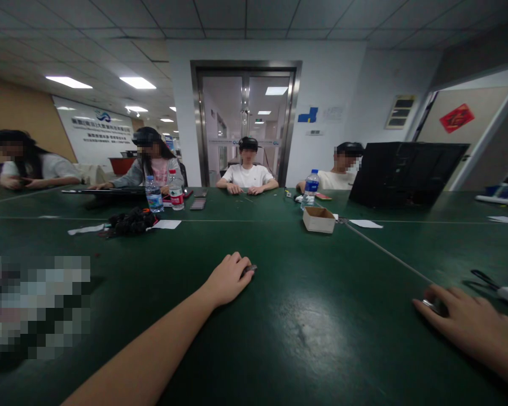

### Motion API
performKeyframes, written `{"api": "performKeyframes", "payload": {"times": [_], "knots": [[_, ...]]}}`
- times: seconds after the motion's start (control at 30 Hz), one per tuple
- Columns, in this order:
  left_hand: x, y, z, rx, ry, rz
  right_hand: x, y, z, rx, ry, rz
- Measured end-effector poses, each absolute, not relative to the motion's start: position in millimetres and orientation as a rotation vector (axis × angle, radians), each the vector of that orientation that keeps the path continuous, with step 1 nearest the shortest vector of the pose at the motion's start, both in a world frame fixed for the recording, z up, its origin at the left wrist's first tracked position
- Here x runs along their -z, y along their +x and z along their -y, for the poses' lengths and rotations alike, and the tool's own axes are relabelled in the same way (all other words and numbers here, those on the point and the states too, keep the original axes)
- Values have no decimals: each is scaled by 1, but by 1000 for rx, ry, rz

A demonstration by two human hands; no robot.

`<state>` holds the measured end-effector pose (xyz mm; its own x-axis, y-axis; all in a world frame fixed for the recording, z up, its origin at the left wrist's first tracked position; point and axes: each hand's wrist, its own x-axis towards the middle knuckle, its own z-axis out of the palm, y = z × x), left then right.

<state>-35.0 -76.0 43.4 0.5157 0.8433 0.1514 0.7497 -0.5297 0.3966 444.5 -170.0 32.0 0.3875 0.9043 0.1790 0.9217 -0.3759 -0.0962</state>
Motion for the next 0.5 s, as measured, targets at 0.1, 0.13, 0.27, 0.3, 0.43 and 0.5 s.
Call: {"api": "performKeyframes", "payload": {"times": [0.1,0.13,0.27,0.3,0.43,0.5], "knots": [[-44,-35,76,-476,2485,-1336,-32,446,171,182,-2482,1636],[-44,-35,76,-487,2486,-1334,-32,447,172,180,-2472,1638],[-43,-35,77,-558,2472,-1312,-34,448,172,103,-2405,1637],[-43,-35,77,-572,2464,-1303,-34,449,172,83,-2389,1632],[-42,-37,77,-597,2429,-1286,-34,455,173,32,-2350,1533],[-42,-37,77,-598,2424,-1288,-35,457,173,10,-2364,1440]]}}
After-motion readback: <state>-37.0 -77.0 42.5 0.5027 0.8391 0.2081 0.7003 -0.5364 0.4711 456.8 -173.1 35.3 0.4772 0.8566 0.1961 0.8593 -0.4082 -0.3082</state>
